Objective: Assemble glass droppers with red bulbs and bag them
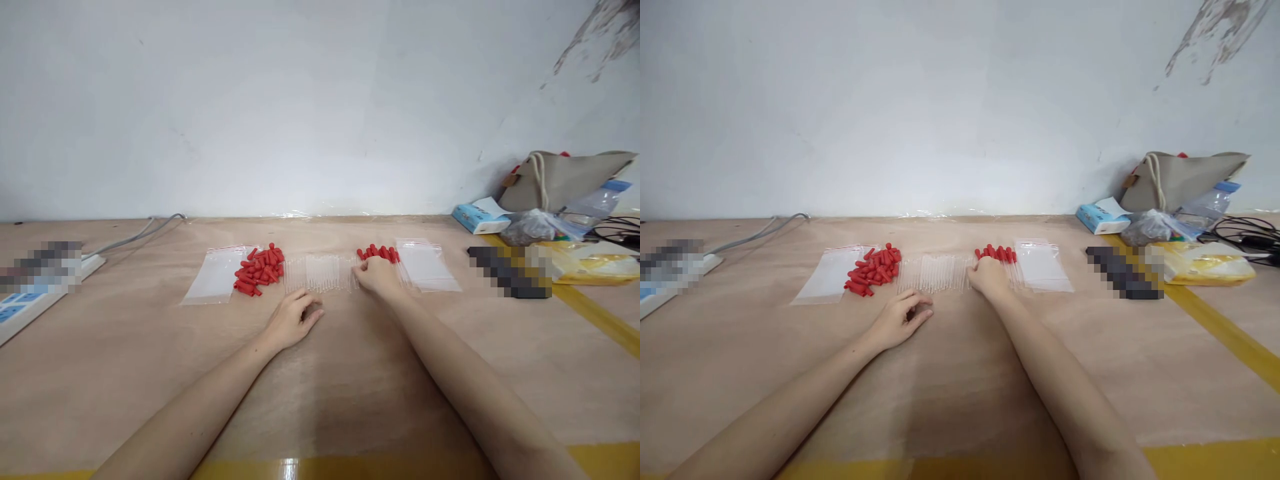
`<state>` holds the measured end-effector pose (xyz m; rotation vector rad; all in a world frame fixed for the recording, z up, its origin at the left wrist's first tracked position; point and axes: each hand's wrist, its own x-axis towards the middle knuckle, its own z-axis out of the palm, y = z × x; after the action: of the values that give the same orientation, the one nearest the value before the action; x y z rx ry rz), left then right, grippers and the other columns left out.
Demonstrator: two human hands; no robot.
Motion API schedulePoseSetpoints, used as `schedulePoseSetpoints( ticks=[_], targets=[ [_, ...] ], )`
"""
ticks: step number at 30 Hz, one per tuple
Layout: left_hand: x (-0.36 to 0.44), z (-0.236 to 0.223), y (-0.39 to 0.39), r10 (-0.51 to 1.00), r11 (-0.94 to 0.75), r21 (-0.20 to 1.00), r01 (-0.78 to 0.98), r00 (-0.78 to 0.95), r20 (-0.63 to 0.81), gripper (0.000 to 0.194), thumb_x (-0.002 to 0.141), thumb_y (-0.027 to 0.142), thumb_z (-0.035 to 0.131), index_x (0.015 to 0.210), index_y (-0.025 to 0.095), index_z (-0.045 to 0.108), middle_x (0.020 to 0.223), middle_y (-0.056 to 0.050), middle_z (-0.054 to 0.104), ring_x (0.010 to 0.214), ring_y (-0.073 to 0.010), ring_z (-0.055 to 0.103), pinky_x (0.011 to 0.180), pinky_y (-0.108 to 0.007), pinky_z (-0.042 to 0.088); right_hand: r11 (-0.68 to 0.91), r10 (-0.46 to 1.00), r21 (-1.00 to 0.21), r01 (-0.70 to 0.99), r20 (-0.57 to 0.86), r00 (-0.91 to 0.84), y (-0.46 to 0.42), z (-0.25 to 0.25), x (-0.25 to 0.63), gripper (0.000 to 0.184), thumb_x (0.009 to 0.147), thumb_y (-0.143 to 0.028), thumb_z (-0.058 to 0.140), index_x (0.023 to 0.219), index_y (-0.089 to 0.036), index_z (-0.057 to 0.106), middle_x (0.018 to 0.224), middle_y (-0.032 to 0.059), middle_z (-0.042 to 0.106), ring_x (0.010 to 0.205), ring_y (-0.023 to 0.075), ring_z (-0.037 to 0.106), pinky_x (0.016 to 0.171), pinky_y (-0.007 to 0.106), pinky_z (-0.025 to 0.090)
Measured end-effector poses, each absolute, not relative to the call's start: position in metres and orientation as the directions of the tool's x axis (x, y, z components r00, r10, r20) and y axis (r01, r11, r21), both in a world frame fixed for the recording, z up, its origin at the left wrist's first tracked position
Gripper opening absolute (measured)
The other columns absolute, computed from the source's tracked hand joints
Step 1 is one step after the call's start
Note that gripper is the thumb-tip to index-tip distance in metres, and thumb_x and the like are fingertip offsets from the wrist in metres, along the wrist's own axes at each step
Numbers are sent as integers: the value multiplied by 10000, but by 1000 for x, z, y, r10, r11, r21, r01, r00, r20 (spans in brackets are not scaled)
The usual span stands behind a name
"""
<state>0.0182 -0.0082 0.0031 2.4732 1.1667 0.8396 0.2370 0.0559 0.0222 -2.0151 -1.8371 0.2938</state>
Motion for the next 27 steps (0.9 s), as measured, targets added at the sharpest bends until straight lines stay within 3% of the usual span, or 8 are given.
schedulePoseSetpoints(
  ticks=[4, 7, 10, 13, 19, 23, 27],
  targets=[
    [6, 10, 2, 804, -527, 357, 771, 317, 504, 169, 815, 304, 477, 831, 181, 593, 786, -45, 553, 757, -183, 510, 706, -309, 396, -91, 989, -428, 899, 69, 133, 65, 20, 235, 266, 727, -361, 509, 601, -161, 631, 676, 114, 624, 690, 222, 590, 621, 307, 424],
    [-13, 20, 16, 805, -274, 275, 922, 63, 590, 166, 786, 330, 503, 790, 186, 585, 821, -68, 559, 839, -241, 496, 755, -366, 359, -109, 989, -436, 893, 46, 144, 68, 19, 237, 253, 725, -359, 508, 645, -155, 635, 699, 120, 623, 717, 234, 594, 645, 319, 426],
    [-31, 27, 27, 808, -66, 245, 967, -92, 582, 233, 750, 399, 530, 852, 196, 580, 888, -91, 561, 892, -288, 472, 757, -403, 339, -130, 986, -442, 888, 37, 162, 68, 17, 236, 220, 714, -336, 515, 678, -152, 630, 707, 120, 621, 725, 237, 594, 655, 324, 423],
    [-39, 26, 32, 828, -6, 233, 972, -126, 546, 268, 747, 444, 518, 853, 209, 591, 910, -98, 563, 905, -299, 462, 756, -413, 328, -136, 984, -450, 883, 44, 174, 69, 16, 235, 187, 703, -304, 510, 675, -153, 616, 698, 114, 621, 710, 231, 590, 642, 317, 419],
    [-37, 27, 32, 825, -56, 217, 975, -77, 560, 169, 756, 366, 525, 798, 214, 588, 871, -80, 571, 892, -285, 466, 756, -411, 313, -74, 982, -483, 873, 116, 148, 61, 24, 237, 239, 748, -266, 436, 552, -175, 538, 645, 102, 608, 696, 224, 580, 640, 316, 404],
    [-31, 36, 29, 781, -204, 351, 914, -64, 621, 138, 733, 323, 558, 758, 190, 539, 812, -53, 568, 860, -245, 490, 777, -385, 345, 72, 971, -554, 829, 228, 68, 44, 24, 244, 212, 804, -298, 390, 666, -183, 502, 674, 67, 605, 672, 188, 569, 623, 294, 411],
    [-9, 33, 21, 797, -404, 716, 569, -166, 581, 192, 723, 303, 571, 840, 187, 470, 789, -12, 550, 701, -148, 531, 654, -276, 418, 409, 903, -707, 577, 404, -146, 20, 8, 247, 166, 847, -308, 356, 872, -189, 469, 691, 31, 585, 633, 152, 561, 600, 279, 436]
  ],
)
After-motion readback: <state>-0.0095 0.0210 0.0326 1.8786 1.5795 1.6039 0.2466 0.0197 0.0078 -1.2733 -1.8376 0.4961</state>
